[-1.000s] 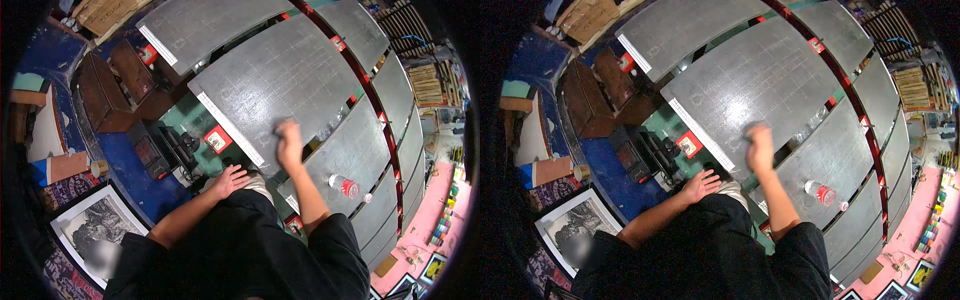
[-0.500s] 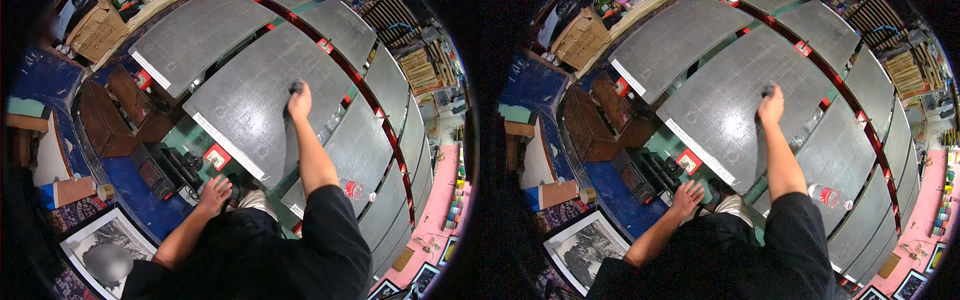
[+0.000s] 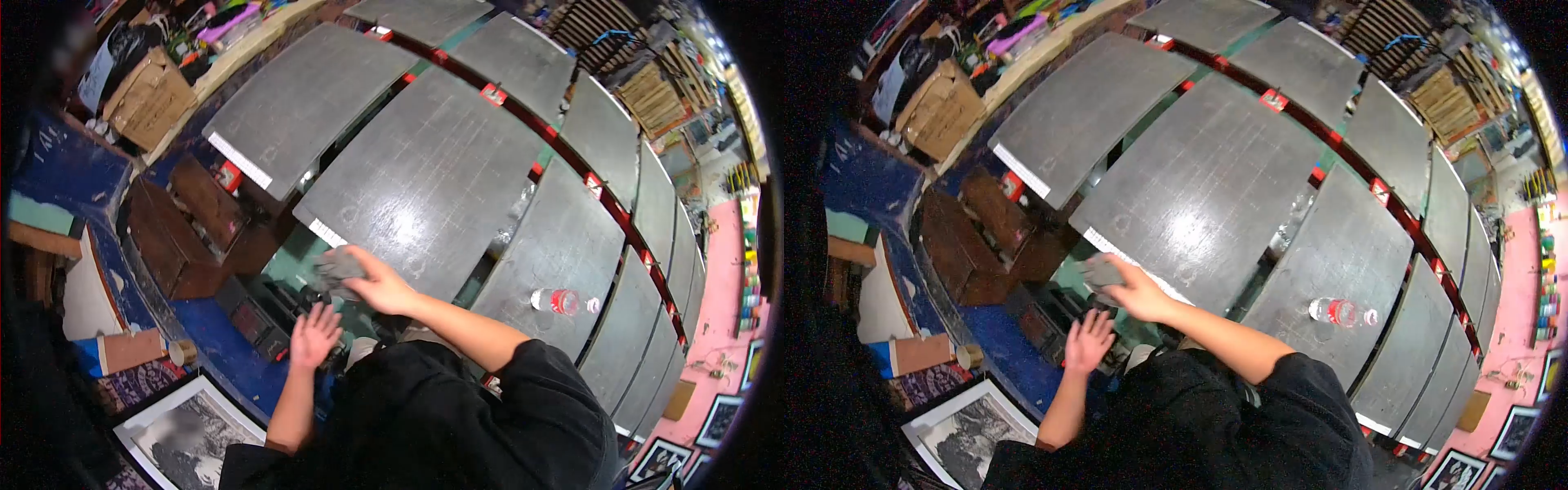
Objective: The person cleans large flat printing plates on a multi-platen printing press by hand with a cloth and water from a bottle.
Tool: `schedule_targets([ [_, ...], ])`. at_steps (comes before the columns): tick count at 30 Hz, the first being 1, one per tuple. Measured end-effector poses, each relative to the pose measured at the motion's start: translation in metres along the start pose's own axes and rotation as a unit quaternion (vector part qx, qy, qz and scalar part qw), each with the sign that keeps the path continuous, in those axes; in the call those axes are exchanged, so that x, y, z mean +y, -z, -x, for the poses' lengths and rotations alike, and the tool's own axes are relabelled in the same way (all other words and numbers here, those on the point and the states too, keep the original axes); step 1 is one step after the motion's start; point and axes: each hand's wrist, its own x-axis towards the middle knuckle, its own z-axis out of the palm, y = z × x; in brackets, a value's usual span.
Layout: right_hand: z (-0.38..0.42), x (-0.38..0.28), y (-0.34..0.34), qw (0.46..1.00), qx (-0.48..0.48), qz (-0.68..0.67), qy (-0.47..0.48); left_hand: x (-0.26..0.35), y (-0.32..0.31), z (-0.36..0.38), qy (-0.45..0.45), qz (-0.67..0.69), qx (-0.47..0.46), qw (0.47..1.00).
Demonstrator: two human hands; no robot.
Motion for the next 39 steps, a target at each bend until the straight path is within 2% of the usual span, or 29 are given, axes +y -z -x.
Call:
schedule_targets([
  [1, 0.022, 0.005, 0.016, 0.993, 0.08, 0.077, -0.038, 0.011, 0.026, 0.014, -0.043, 0.019, 0.044, 0.998],
  [2, 0.046, 0.033, 0.036, 0.982, 0.145, 0.12, -0.021, 0.02, 0.062, 0.028, -0.047, -0.039, 0.133, 0.989],
  [3, 0.076, 0.02, 0.052, 0.974, 0.169, 0.145, -0.047, 0.03, 0.122, 0.026, 0.068, -0.196, 0.355, 0.912],
  [4, 0.106, 0.005, 0.059, 0.959, 0.213, 0.18, -0.058, 0.044, 0.127, 0.027, 0.066, -0.205, 0.343, 0.914],
  [5, 0.138, -0.005, 0.061, 0.941, 0.255, 0.211, -0.073, 0.053, 0.129, 0.032, 0.077, -0.341, 0.329, 0.877],
  [7, 0.199, 0.017, 0.067, 0.906, 0.364, 0.185, -0.107, 0.059, 0.138, 0.054, 0.094, -0.579, 0.298, 0.753],
  [8, 0.227, 0.009, 0.062, 0.883, 0.384, 0.23, -0.139, 0.061, 0.137, 0.065, 0.098, -0.682, 0.277, 0.67],
  [9, 0.25, 0.0, 0.059, 0.855, 0.407, 0.273, -0.168, 0.066, 0.131, 0.071, 0.097, -0.775, 0.251, 0.572],
  [10, 0.278, 0.01, 0.061, 0.861, 0.439, 0.193, -0.169, 0.059, 0.095, 0.058, 0.154, -0.91, 0.161, 0.349],
  [11, 0.316, 0.021, 0.05, 0.851, 0.483, 0.103, -0.177, 0.048, 0.046, 0.046, 0.205, -0.974, 0.044, 0.084],
  [12, 0.328, 0.017, 0.039, 0.815, 0.551, 0.046, -0.177, 0.045, 0.044, 0.014, 0.236, -0.91, 0.036, 0.338],
  [14, 0.365, 0.041, 0.039, 0.766, 0.619, -0.12, -0.125, 0.012, -0.021, -0.016, 0.281, -0.761, 0.177, 0.557],
  [16, 0.393, 0.048, 0.045, 0.696, 0.68, -0.208, -0.103, -0.01, -0.089, -0.031, 0.105, -0.948, -0.029, 0.299],
  [17, 0.409, 0.061, 0.055, 0.676, 0.711, -0.17, -0.092, -0.02, -0.112, -0.042, 0.089, -0.947, -0.08, 0.299],
  [19, 0.436, 0.093, 0.081, 0.657, 0.747, -0.066, -0.076, -0.051, -0.17, -0.053, 0.107, -0.891, -0.13, 0.422],
  [20, 0.445, 0.1, 0.095, 0.656, 0.752, 0.0, -0.065, -0.065, -0.197, -0.051, 0.098, -0.845, -0.194, 0.489],
  [21, 0.448, 0.09, 0.103, 0.651, 0.756, -0.006, -0.064, -0.08, -0.23, -0.04, 0.093, -0.865, -0.194, 0.453],
  [22, 0.446, 0.067, 0.107, 0.627, 0.763, 0.139, -0.077, -0.099, -0.248, -0.036, 0.098, -0.868, -0.196, 0.446],
  [23, 0.447, 0.054, 0.111, 0.591, 0.751, 0.282, -0.088, -0.119, -0.262, -0.036, 0.039, -0.85, -0.257, 0.459],
  [24, 0.454, 0.061, 0.12, 0.589, 0.753, 0.28, -0.091, -0.141, -0.273, -0.037, -0.02, -0.823, -0.315, 0.472],
  [26, 0.467, 0.076, 0.137, 0.596, 0.584, 0.513, -0.201, -0.184, -0.289, -0.047, -0.017, -0.824, -0.313, 0.473],
  [28, 0.475, 0.087, 0.137, 0.626, 0.533, 0.511, -0.25, -0.226, -0.296, -0.054, -0.015, -0.825, -0.306, 0.474],
  [29, 0.48, 0.091, 0.135, 0.651, 0.482, 0.507, -0.294, -0.246, -0.297, -0.057, -0.049, -0.825, -0.302, 0.474],
  [30, 0.487, 0.092, 0.136, 0.653, 0.481, 0.505, -0.295, -0.266, -0.3, -0.061, -0.085, -0.824, -0.298, 0.474],
  [32, 0.504, 0.092, 0.139, 0.697, 0.459, 0.498, -0.237, -0.305, -0.301, -0.07, -0.144, -0.814, -0.277, 0.491],
  [34, 0.524, 0.091, 0.147, 0.71, 0.428, 0.51, -0.231, -0.342, -0.299, -0.087, -0.212, -0.81, -0.23, 0.496],
  [35, 0.532, 0.092, 0.153, 0.722, 0.407, 0.517, -0.214, -0.359, -0.305, -0.092, -0.212, -0.812, -0.225, 0.496],
  [38, 0.543, 0.097, 0.167, 0.743, 0.369, 0.524, -0.193, -0.401, -0.321, -0.111, -0.266, -0.782, -0.191, 0.53],
  [39, 0.544, 0.097, 0.168, 0.747, 0.363, 0.522, -0.194, -0.411, -0.324, -0.119, -0.276, -0.75, -0.207, 0.565],
])
